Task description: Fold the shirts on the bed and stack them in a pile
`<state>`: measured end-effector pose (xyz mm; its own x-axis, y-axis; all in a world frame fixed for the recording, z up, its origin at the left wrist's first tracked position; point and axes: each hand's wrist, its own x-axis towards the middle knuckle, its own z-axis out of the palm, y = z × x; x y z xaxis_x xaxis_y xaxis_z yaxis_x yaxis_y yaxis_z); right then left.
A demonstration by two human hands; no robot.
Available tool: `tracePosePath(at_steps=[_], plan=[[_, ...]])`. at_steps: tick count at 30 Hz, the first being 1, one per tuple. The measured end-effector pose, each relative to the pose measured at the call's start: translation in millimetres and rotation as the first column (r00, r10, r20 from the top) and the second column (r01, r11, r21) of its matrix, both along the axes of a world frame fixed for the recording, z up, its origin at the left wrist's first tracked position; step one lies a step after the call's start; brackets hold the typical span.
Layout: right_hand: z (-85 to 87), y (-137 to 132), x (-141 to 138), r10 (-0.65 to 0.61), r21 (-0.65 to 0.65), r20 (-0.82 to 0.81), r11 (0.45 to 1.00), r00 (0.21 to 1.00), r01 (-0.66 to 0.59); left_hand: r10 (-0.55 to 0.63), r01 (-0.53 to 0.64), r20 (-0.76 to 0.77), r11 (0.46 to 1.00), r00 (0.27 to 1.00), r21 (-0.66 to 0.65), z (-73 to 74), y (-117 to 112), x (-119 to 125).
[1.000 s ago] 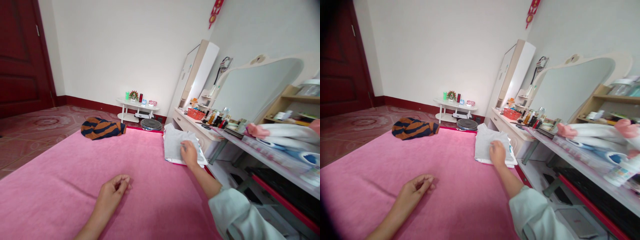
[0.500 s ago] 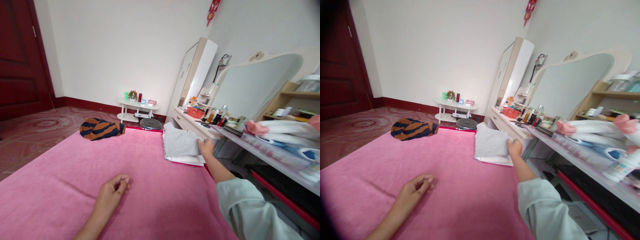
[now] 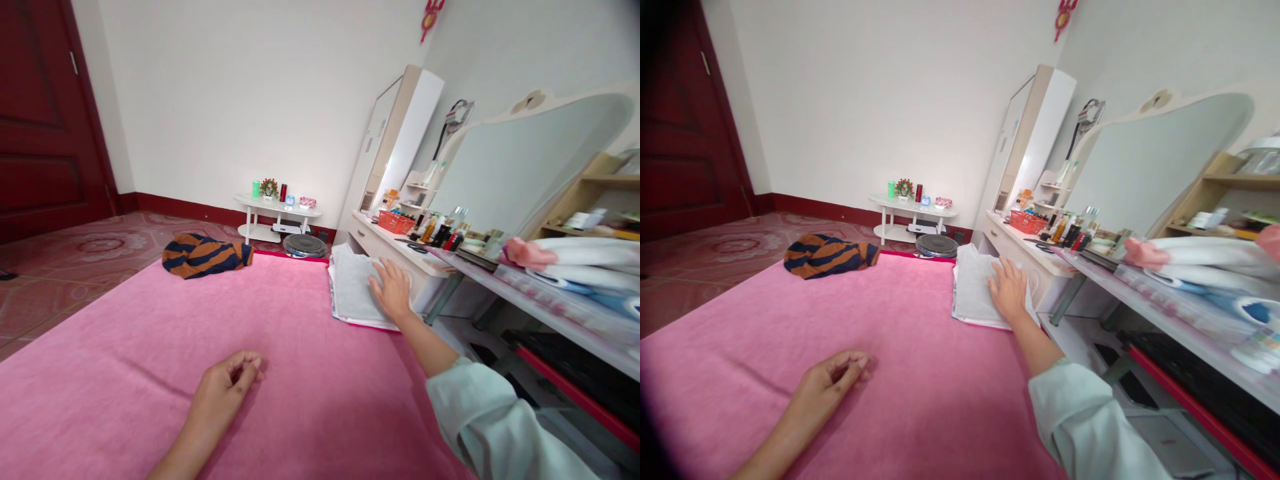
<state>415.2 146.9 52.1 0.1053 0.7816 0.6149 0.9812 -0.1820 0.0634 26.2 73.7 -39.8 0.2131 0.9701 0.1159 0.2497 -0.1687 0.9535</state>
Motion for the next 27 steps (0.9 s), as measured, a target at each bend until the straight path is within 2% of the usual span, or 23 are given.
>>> tracePosePath(at_steps=[2, 3, 5, 7, 11, 16, 19, 22, 24, 26, 27], plan=[[-10.8, 16, -4, -0.003, -0.112, -0.023, 0.994, 1.000, 0.000, -0.007, 0.007, -0.009, 1.000, 1.000, 0.008, -0.5, 0, 0], [-17.8, 25, -3, -0.050, -0.197, -0.075, 0.980, 0.996, 0.035, -0.010, 0.010, -0.014, 1.000, 1.000, 0.015, -0.8, 0, 0], [-30.9, 41, 4, -0.181, -0.377, -0.192, 0.921, 0.965, 0.097, -0.010, 0.011, -0.022, 1.000, 1.000, 0.029, -1.6, 0, 0], [-39.0, 52, 11, -0.248, -0.483, -0.248, 0.870, 0.937, 0.102, -0.011, 0.012, -0.023, 0.999, 1.000, 0.040, -2.7, 0, 0], [-41.2, 53, 16, -0.253, -0.487, -0.241, 0.866, 0.937, 0.109, -0.009, 0.010, -0.034, 0.998, 0.999, 0.055, -4.9, 2, 0], [-43.9, 23, -2, -0.271, -0.473, -0.217, 0.870, 0.938, 0.142, -0.012, 0.012, -0.004, 0.997, 1.000, 0.076, -3.9, 1, -1], [-54.7, -1, -27, -0.310, -0.438, -0.193, 0.876, 0.931, 0.201, 0.001, -0.004, 0.026, 0.994, 1.000, 0.109, -3.1, 0, 0], [-67.9, -28, -72, -0.309, -0.411, -0.169, 0.885, 0.936, 0.218, 0.010, -0.015, 0.042, 0.992, 0.999, 0.125, -2.4, -1, 0], [-74.2, -49, -111, -0.221, -0.452, -0.219, 0.886, 0.950, 0.102, 0.009, -0.015, 0.053, 0.991, 0.999, 0.131, -1.4, -2, 0], [-77.4, -70, -154, -0.083, -0.491, -0.338, 0.865, 0.937, -0.100, 0.005, -0.013, 0.062, 0.990, 0.998, 0.138, 0.0, -4, -1], [-78.1, -80, -175, 0.006, -0.502, -0.389, 0.837, 0.921, -0.217, 0.001, -0.011, 0.066, 0.990, 0.998, 0.142, 0.7, -5, -1]])
